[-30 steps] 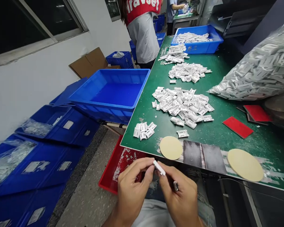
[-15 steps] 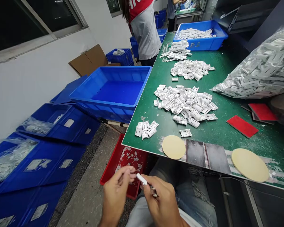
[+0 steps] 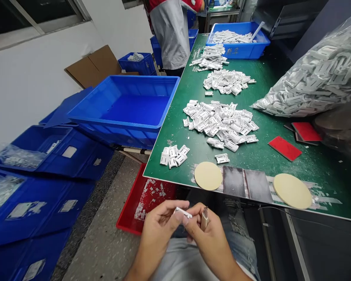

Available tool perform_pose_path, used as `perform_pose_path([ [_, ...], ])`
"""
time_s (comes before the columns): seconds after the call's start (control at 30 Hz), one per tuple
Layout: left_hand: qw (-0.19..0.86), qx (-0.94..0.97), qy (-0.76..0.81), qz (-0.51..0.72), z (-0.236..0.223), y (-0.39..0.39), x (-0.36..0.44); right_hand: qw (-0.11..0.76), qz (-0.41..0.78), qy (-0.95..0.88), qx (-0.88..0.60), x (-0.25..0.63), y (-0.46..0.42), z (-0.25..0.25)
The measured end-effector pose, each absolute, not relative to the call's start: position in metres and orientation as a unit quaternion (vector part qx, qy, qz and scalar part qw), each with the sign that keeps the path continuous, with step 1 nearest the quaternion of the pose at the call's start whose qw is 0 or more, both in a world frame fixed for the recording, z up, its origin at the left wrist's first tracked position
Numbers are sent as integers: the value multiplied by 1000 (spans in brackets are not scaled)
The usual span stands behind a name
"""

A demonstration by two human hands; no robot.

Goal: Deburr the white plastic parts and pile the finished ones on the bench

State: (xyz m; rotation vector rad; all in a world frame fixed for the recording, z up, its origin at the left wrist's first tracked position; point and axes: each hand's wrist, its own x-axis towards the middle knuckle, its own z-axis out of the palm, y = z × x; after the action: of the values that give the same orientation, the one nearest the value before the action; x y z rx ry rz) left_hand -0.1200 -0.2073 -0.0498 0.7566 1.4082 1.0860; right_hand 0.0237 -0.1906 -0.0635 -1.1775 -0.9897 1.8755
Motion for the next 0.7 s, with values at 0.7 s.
perform_pose_path([
  [0.7, 772, 200, 429, 424, -2, -181, -90, 241, 24, -912, -331, 110, -159, 3],
])
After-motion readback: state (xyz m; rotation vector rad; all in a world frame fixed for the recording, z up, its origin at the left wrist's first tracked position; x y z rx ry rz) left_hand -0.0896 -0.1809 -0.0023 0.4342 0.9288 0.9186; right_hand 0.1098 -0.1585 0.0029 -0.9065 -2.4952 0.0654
